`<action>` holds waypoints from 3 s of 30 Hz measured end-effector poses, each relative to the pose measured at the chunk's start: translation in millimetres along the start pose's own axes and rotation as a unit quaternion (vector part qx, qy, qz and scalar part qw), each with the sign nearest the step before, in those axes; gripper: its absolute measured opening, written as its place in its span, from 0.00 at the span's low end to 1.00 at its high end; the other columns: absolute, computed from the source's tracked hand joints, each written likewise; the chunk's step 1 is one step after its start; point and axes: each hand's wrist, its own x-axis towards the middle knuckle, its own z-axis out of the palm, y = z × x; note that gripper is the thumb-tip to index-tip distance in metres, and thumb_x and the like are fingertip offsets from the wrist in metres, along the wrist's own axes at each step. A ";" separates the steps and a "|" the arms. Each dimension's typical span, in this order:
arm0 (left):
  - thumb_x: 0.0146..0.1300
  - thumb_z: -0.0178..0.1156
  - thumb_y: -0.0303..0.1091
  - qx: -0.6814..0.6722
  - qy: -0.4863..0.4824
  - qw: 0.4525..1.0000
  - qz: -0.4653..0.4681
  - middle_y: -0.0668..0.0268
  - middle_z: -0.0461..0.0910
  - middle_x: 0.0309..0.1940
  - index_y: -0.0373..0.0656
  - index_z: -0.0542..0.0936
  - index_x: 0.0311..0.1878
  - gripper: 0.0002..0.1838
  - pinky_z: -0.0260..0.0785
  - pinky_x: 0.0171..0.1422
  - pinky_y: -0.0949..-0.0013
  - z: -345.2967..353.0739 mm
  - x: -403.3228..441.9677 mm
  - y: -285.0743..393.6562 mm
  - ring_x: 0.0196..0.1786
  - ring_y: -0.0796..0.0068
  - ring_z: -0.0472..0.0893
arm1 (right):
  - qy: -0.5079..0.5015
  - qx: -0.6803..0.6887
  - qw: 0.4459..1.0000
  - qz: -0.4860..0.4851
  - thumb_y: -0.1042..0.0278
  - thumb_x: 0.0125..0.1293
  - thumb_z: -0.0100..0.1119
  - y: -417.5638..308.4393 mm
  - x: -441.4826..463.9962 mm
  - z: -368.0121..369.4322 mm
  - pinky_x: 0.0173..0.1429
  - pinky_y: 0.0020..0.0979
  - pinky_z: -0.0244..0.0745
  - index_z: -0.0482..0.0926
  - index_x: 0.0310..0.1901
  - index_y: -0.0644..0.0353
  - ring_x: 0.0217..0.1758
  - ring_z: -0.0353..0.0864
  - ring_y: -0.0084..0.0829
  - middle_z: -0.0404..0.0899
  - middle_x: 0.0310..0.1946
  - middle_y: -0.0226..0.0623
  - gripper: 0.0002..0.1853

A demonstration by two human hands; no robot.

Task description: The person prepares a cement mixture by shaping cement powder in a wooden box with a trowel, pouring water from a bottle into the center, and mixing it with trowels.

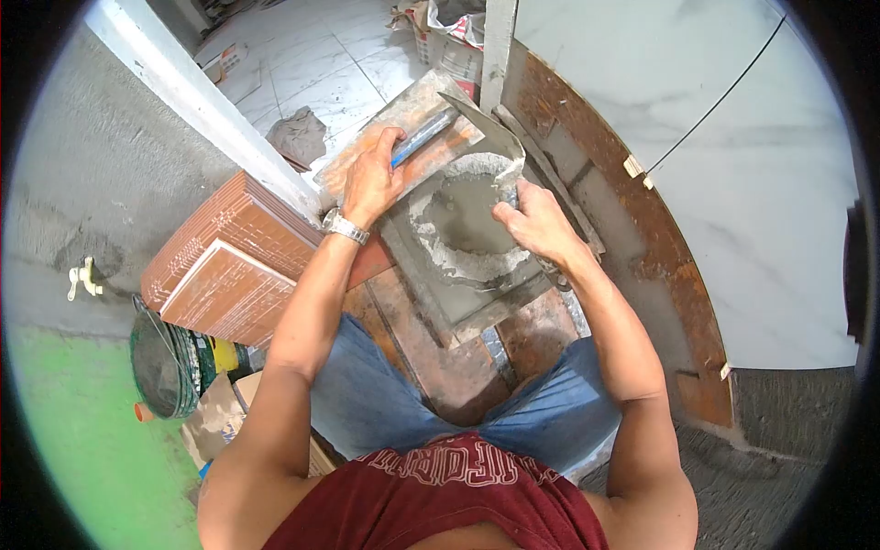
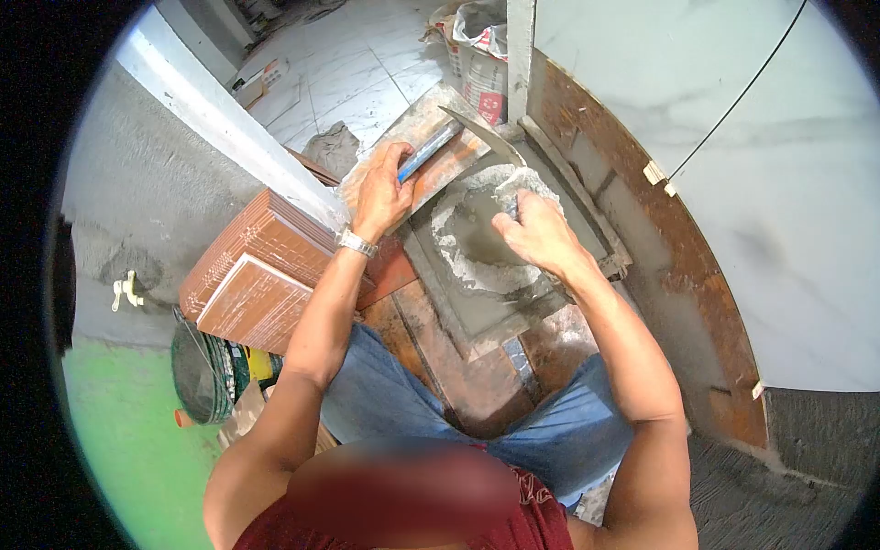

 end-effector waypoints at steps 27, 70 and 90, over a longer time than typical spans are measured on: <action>0.73 0.55 0.27 -0.740 0.219 0.540 -0.337 0.67 0.71 0.26 0.40 0.73 0.42 0.03 0.71 0.36 0.67 38.5 38.7 -53.1 0.28 0.75 0.71 | -0.053 0.507 0.844 0.165 0.65 0.68 0.59 -19.0 -18.1 42.6 0.18 0.30 0.74 0.71 0.44 0.58 0.16 0.74 0.25 0.75 0.22 0.32 0.09; 0.45 0.82 0.44 -0.117 -0.027 0.992 -0.044 0.48 0.83 0.41 0.39 0.68 0.58 0.41 0.76 0.48 0.56 25.5 -11.3 51.1 0.43 0.50 0.85 | -0.154 0.516 0.824 0.179 0.68 0.64 0.59 -16.6 -5.2 46.2 0.15 0.27 0.72 0.73 0.35 0.58 0.12 0.72 0.22 0.74 0.20 0.30 0.05; 0.47 0.80 0.42 0.007 -0.032 0.990 -0.134 0.49 0.85 0.45 0.44 0.71 0.58 0.37 0.75 0.54 0.49 70.5 10.6 10.9 0.50 0.45 0.84 | -0.123 0.502 0.787 0.338 0.63 0.66 0.56 13.0 -38.4 44.4 0.15 0.29 0.70 0.70 0.35 0.57 0.15 0.70 0.24 0.72 0.21 0.30 0.08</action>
